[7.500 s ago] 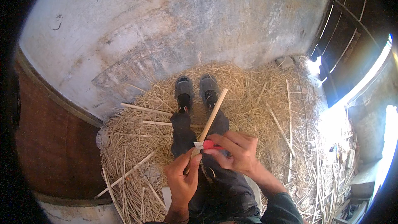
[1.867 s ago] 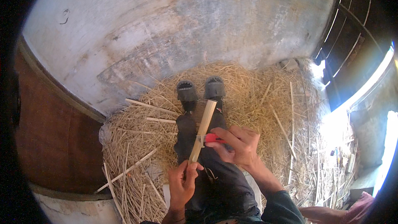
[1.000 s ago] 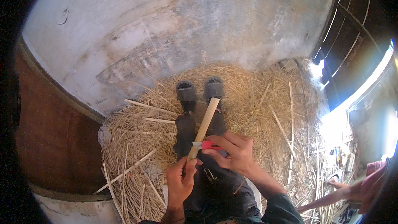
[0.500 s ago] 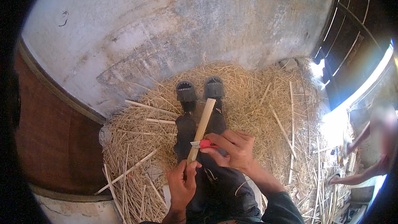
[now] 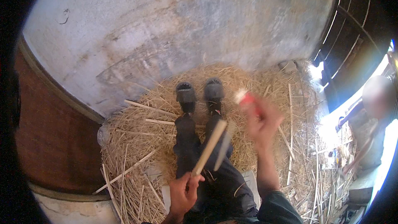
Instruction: The person sits on a pile of straw and uses a red utility knife to shave and smooth a long, thin bamboo stick. They hold the stick in their left hand and scrape along its length with the knife in their right hand, rotating the stick to work on different sides.
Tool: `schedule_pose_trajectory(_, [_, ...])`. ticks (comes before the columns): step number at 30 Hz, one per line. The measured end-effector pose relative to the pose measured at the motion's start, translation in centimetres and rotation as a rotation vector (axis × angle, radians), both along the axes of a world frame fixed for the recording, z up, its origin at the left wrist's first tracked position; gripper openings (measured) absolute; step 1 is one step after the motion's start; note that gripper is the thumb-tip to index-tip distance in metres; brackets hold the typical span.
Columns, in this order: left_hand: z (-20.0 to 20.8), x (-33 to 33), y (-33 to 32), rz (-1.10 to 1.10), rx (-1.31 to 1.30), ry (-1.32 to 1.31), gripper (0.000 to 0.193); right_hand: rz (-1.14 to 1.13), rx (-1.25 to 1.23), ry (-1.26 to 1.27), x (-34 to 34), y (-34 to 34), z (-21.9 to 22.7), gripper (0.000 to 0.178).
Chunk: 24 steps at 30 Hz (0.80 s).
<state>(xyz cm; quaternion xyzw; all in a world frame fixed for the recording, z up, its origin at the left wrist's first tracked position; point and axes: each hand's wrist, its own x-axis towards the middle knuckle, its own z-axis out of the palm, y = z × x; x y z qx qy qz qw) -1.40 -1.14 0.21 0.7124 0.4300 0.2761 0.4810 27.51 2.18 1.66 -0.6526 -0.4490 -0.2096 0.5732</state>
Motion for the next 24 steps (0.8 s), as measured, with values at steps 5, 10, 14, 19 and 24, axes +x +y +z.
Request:
schedule_pose_trajectory(5, [-0.6, -1.3, 0.4, 0.062, -0.024, 0.078, 0.021, -0.063, -0.015, 0.116, 4.6, -0.2, 1.7, 0.021])
schedule_pose_trajectory(10, [0.0, 0.7, 2.9, 0.099, 0.188, 0.031, 0.018, 0.41, -0.171, -0.078, -3.1, -1.8, -0.7, 0.023])
schedule_pose_trajectory(14, [1.4, 2.3, 3.2, 0.102, 0.214, -0.028, 0.018, 0.512, -0.226, -0.083, -6.1, -2.6, -1.3, 0.029])
schedule_pose_trajectory(19, [1.2, 3.0, 3.1, 0.129, 0.31, -0.054, 0.018, 0.52, -0.233, -0.124, -6.8, -2.2, -1.6, 0.03])
schedule_pose_trajectory(24, [1.3, 2.9, 3.2, 0.119, 0.294, -0.028, 0.017, 0.5, -0.236, -0.137, -6.9, -2.1, -1.3, 0.03])
